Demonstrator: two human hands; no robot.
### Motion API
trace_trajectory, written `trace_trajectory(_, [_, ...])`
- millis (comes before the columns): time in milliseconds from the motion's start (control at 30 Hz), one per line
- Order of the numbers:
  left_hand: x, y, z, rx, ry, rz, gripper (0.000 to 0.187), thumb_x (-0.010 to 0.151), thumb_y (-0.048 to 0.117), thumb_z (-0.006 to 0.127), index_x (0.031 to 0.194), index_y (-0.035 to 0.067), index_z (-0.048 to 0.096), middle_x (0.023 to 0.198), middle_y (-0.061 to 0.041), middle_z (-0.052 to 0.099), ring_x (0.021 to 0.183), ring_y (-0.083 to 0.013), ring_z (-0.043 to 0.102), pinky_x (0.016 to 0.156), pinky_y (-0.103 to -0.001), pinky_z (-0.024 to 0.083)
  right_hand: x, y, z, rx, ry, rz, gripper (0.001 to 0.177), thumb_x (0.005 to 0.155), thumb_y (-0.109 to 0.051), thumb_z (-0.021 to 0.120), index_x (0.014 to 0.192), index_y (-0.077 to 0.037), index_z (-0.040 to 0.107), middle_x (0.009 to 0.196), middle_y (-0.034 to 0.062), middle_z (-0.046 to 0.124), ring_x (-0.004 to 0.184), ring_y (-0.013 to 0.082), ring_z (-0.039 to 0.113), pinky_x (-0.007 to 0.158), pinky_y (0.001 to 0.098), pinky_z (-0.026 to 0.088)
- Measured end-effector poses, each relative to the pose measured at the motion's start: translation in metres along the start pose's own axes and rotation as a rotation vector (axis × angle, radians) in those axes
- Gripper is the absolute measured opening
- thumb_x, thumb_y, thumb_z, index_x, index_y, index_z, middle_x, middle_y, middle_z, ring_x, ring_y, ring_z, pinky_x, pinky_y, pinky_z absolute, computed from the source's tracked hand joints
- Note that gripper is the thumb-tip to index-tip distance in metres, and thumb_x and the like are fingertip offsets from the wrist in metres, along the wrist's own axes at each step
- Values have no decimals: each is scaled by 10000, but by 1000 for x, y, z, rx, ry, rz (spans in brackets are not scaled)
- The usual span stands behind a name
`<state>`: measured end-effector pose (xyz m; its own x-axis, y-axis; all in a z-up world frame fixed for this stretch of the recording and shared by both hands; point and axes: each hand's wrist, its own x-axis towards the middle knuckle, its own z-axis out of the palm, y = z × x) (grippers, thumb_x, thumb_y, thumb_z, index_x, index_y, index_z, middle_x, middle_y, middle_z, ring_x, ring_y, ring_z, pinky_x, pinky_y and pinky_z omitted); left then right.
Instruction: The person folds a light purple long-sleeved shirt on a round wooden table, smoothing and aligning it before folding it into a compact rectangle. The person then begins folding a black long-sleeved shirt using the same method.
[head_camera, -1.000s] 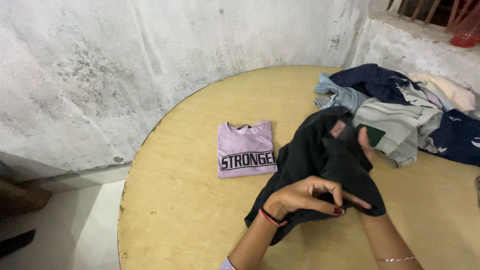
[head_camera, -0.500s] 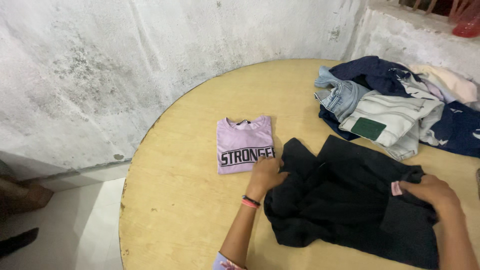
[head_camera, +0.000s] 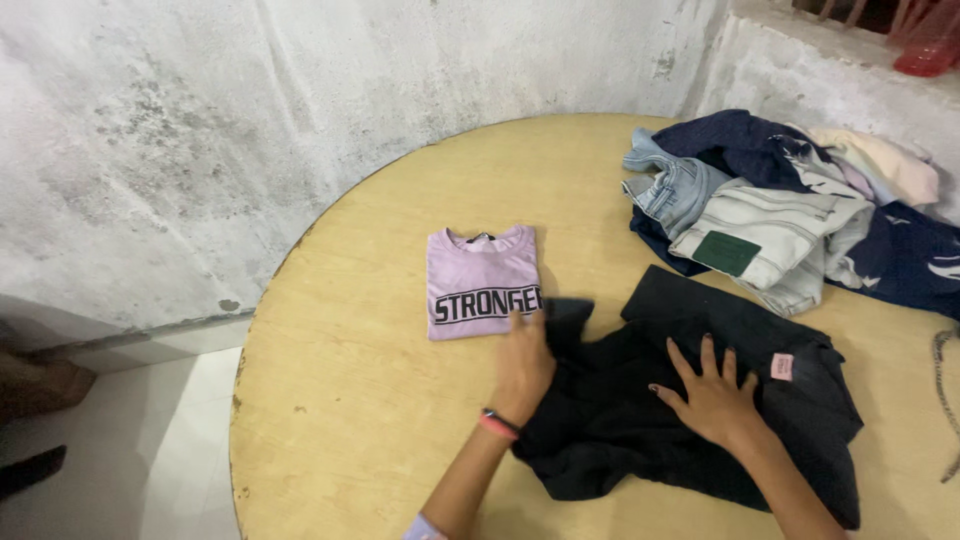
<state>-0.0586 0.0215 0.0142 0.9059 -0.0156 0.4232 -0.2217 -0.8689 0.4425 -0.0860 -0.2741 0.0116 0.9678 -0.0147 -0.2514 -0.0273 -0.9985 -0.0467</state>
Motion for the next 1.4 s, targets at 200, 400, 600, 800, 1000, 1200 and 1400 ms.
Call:
trace_trajectory(200, [-35,-54,-55,375,-365,-92,180,855,153,664,1020,112,723,1102,-203,752,974,-378,731,807,-489,578,-10,-8,-10,-87,-180,5,843,955,-736,473,1638,-397,114,1728,170,-49,1560,496,21,1171,707,220])
trace_trajectory(400, [-20,-45,-45,69,-92,-89,762,834,370,769,1471,67,482,1407,-279,531,1311,-525,463,964,-642,489,3,-57,-7,0,194,-288,726,960,-573,507,1595,-382,212,1702,142,79,1536,427,169,1135,709,256])
trace_trajectory(600, [-15,-46,-6,314,-91,-101,818,887,324,672,1599,141,314,1609,-320,164,1434,-640,141,1003,-892,115,27,-161,2,39,356,-488,763,937,-590,550,1580,-388,193,1681,159,56,1500,484,176,1047,817,192])
trace_trajectory(800, [12,-83,8,259,-25,-142,721,905,360,624,1555,170,377,1611,-291,230,1433,-639,171,1029,-886,79,73,-204,6,70,454,-429,613,987,-553,482,1557,-413,306,1695,66,170,1507,419,240,1064,850,126])
trace_trajectory(1000, [39,-108,14,267,74,-136,671,887,297,606,1528,197,437,1613,-239,291,1451,-588,218,1033,-873,87,116,-224,2,117,494,-442,571,983,-534,481,1530,-436,349,1673,29,236,1529,379,225,1087,831,93])
trace_trajectory(1200, [54,-130,11,381,154,-89,581,933,253,554,1503,178,465,1564,-219,400,1425,-508,333,1128,-774,155,127,-237,-9,4,553,-451,617,983,-529,486,1567,-389,346,1642,95,276,1512,401,233,1128,792,75])
trace_trajectory(1400, [52,-122,-2,705,354,167,510,983,202,515,1458,18,513,1482,-271,494,1394,-439,426,1125,-649,304,90,-198,-14,66,624,-568,686,926,-509,551,1511,-165,448,1612,206,290,1508,409,226,1137,758,134])
